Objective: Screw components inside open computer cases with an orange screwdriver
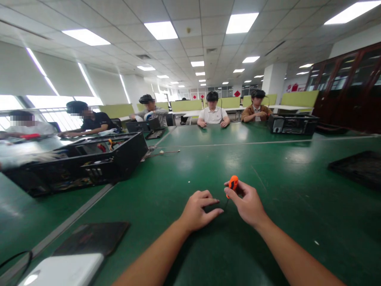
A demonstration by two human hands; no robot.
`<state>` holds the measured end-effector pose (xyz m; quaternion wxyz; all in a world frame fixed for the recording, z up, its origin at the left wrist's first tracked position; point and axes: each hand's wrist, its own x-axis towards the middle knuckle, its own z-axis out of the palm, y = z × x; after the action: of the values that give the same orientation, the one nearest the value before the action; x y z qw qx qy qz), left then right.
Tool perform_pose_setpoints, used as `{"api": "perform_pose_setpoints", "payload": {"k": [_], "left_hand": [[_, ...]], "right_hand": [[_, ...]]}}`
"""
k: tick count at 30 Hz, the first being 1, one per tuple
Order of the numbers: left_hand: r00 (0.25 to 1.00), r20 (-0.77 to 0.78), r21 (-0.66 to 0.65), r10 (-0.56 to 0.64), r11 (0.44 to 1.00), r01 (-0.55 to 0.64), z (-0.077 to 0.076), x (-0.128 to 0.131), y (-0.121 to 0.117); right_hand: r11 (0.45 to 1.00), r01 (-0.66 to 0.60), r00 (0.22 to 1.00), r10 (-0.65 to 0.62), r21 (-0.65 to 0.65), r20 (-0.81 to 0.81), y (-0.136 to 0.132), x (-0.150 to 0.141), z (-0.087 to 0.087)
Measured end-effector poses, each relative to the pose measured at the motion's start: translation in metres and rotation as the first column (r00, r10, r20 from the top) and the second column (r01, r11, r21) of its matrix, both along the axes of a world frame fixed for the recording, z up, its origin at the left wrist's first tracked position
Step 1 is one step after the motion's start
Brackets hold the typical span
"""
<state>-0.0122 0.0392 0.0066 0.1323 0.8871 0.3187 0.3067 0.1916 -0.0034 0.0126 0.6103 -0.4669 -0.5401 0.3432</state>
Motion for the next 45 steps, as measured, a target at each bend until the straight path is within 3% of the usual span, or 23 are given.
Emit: {"api": "perform_pose_setpoints", "payload": {"k": [5,12,22,25,30,39,45], "left_hand": [[1.0,0.019,0.034,-0.021,0.999,0.02,-0.001,0.003,-0.004],[0.998,0.007,0.035,-0.061,0.998,0.061,0.001,0.003,-0.004],[0.999,-0.014,-0.018,-0.038,0.999,0.038,0.001,0.005,-0.001],[0.999,-0.024,-0.033,-0.029,0.999,0.028,0.001,0.005,0.0],[0.999,-0.043,-0.046,-0.011,0.999,0.009,0.001,0.004,0.001],[0.999,-0.036,-0.042,-0.002,0.999,0.0,-0.003,0.004,0.003],[1.0,-0.023,-0.04,-0.005,0.999,0.004,-0.005,0.004,0.004]], "right_hand": [[0.993,0.095,0.984,-0.105,0.071,0.144,-0.018,-0.004,0.009],[0.993,0.101,0.943,-0.115,0.06,0.311,-0.018,-0.007,0.01],[0.919,0.33,0.885,-0.381,0.215,0.268,-0.031,0.009,0.022],[0.926,0.31,0.885,-0.364,0.216,0.291,-0.027,0.005,0.016],[0.98,0.169,0.87,-0.198,0.105,0.451,-0.016,0.004,0.007],[0.937,0.3,0.846,-0.348,0.179,0.403,-0.027,0.007,0.024],[0.959,0.248,0.823,-0.283,0.137,0.492,-0.018,0.002,0.01]]}}
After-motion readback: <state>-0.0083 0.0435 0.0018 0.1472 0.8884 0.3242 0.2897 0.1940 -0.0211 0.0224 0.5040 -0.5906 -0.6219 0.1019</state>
